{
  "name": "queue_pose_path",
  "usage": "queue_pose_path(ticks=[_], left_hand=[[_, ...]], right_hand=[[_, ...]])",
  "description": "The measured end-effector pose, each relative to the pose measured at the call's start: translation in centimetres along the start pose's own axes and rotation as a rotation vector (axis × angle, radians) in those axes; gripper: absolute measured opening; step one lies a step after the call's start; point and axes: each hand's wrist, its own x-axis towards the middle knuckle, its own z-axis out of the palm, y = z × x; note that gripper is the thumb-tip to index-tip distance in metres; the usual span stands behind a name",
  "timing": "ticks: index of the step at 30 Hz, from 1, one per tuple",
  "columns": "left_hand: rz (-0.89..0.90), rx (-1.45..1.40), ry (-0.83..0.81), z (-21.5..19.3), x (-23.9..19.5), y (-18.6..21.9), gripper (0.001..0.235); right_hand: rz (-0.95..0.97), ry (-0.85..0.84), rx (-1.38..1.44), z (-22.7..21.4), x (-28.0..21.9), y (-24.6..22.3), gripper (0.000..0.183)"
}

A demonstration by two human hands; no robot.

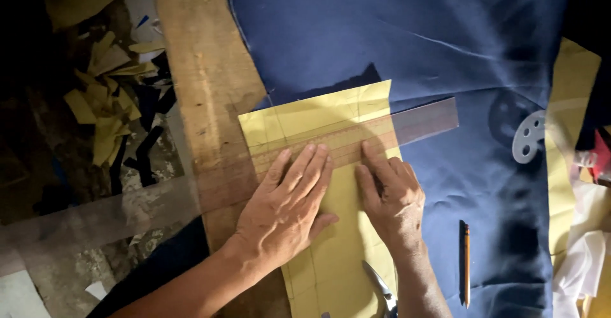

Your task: Marking and cutting fabric using a paper pattern, ruler, pencil, and scissors on a wooden workbench.

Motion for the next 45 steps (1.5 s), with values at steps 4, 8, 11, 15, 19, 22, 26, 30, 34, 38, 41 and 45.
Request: queue_pose_path(ticks=[4,8,11,15,19,22,26,30,34,38,41,45], left_hand=[[0.004,0.028,-0.004,-0.24,0.11,0.03,0.087],[0.009,0.048,-0.027,0.11,-0.29,0.11,0.083],[0.016,0.099,-0.038,0.04,-0.27,0.15,0.086],[0.022,0.085,-0.030,0.05,-0.30,0.01,0.086],[0.029,0.077,0.011,-0.25,-0.21,-0.18,0.088],[0.028,0.096,-0.002,-0.20,-0.15,-0.09,0.089],[0.021,0.092,-0.014,-0.14,-0.14,-0.05,0.090],[0.024,0.070,-0.024,0.15,-0.20,0.03,0.086],[0.006,0.055,-0.013,0.00,-0.08,0.13,0.089],[0.002,0.117,-0.053,0.05,0.15,0.40,0.091],[-0.021,0.089,-0.044,0.35,0.04,0.59,0.093],[-0.016,0.056,-0.011,0.11,0.08,0.36,0.092]], right_hand=[[-0.011,0.019,-0.025,-0.06,0.05,-0.14,0.033],[0.008,0.011,-0.036,-0.03,0.02,-0.38,0.032],[-0.027,0.031,-0.011,0.08,-0.08,-0.11,0.032],[-0.047,0.041,-0.007,0.31,-0.16,0.12,0.033],[-0.034,0.046,0.003,0.25,-0.05,-0.15,0.031],[-0.022,0.050,-0.003,0.24,0.04,-0.28,0.031],[-0.011,0.033,-0.016,0.38,-0.12,0.19,0.033],[-0.009,0.041,-0.012,0.34,0.02,0.05,0.031],[-0.009,0.022,-0.003,0.21,0.04,0.11,0.032],[-0.036,0.043,-0.043,0.35,-0.03,0.30,0.032],[-0.011,0.035,-0.013,0.51,-0.18,0.49,0.032],[-0.040,0.044,-0.019,0.46,-0.01,0.31,0.031]])
